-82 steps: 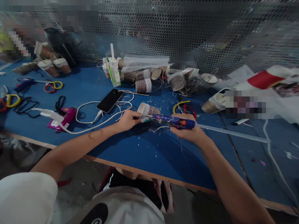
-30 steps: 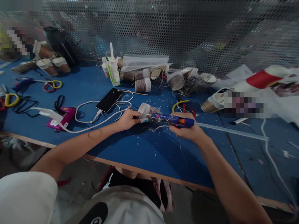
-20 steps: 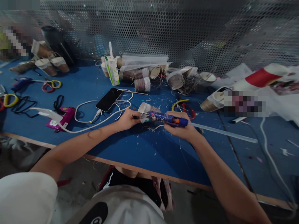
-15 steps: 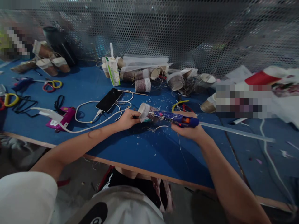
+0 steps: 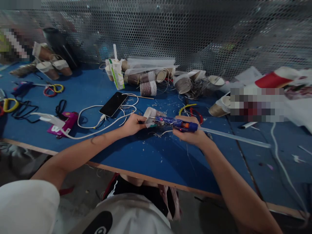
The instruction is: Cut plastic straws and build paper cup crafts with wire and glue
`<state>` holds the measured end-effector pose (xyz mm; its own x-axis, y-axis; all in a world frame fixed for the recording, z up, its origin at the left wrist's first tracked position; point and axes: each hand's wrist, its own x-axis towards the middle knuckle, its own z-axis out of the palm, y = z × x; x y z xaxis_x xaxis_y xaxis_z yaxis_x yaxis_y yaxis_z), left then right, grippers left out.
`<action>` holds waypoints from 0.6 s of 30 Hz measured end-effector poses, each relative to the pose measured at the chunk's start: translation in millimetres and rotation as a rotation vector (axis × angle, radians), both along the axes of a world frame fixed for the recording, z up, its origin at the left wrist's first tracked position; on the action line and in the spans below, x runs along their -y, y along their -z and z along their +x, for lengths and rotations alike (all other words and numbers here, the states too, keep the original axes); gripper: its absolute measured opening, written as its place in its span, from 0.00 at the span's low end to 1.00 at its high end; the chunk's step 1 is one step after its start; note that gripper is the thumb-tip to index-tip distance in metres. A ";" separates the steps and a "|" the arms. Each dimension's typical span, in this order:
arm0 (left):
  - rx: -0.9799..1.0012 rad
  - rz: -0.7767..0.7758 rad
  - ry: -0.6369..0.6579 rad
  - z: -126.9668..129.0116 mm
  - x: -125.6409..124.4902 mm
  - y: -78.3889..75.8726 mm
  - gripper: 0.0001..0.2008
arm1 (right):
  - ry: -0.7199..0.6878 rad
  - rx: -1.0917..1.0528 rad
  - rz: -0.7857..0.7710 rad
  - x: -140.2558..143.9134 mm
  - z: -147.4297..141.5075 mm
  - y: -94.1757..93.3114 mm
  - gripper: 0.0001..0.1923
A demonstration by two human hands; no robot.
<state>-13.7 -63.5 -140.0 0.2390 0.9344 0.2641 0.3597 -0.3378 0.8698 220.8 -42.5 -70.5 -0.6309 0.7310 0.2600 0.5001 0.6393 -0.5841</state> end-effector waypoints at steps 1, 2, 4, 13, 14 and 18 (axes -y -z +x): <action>0.000 -0.001 0.002 -0.1 0.2 -0.3 0.22 | 0.006 -0.014 -0.010 0.5 0.3 -0.4 0.11; 0.002 -0.002 0.002 -0.2 0.3 -0.5 0.22 | 0.011 -0.028 -0.025 0.7 1.3 -0.9 0.12; 0.012 -0.005 -0.003 -0.2 0.6 -1.1 0.22 | 0.022 -0.046 -0.064 0.5 5.4 -2.2 0.12; 0.012 -0.029 -0.003 -0.3 -0.6 -0.1 0.23 | 0.030 0.008 -0.073 0.2 7.0 -2.2 0.11; 0.009 -0.028 -0.002 -0.5 -0.7 0.3 0.23 | 0.027 0.007 -0.067 0.7 4.0 -1.7 0.10; -0.001 -0.030 0.009 -1.3 -0.4 0.4 0.22 | 0.019 -0.015 -0.024 2.0 -5.4 -0.4 0.11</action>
